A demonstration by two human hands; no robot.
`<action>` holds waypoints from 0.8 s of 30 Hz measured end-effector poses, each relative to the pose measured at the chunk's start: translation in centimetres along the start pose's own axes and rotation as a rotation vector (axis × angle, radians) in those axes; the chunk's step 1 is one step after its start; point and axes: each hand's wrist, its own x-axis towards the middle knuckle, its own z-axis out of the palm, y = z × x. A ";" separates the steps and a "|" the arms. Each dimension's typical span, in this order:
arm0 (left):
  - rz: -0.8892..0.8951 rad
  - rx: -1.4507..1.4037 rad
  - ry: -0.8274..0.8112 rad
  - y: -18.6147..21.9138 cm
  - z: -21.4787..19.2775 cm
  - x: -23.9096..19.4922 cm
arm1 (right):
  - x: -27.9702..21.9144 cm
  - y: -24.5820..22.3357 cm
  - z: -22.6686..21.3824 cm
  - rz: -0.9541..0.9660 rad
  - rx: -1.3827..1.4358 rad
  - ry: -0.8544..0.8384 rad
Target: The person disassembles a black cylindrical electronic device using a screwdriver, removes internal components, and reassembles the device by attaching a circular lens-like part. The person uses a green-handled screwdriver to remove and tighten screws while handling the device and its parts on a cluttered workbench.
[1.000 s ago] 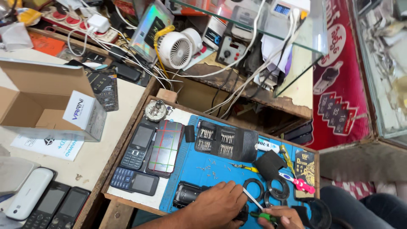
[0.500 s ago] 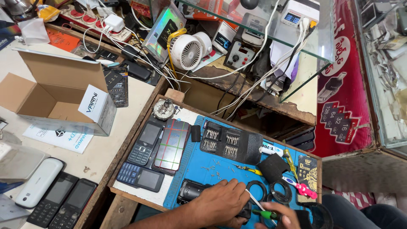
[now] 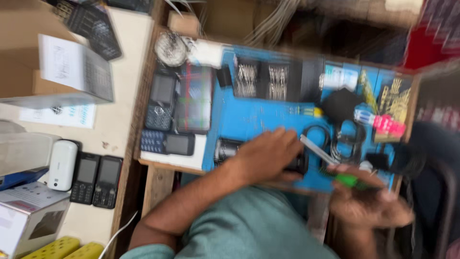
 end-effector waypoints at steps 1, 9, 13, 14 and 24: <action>-0.014 -0.040 -0.037 0.6 0.2 -0.5 | -1.1 -0.3 -0.9 0.032 -0.012 0.027; -0.021 -0.052 -0.088 1.4 -1.7 -0.1 | -0.8 0.8 -2.8 0.301 -0.044 0.143; -0.049 -0.062 -0.090 1.8 -2.4 0.2 | 0.4 0.0 -1.9 0.448 -0.207 -0.015; -0.061 -0.066 -0.091 1.8 -2.6 0.1 | 0.7 -0.3 -1.7 0.456 -0.335 -0.107; -0.124 -0.244 -0.078 0.9 -4.4 -0.4 | 1.6 -0.9 2.9 0.272 -0.538 -0.548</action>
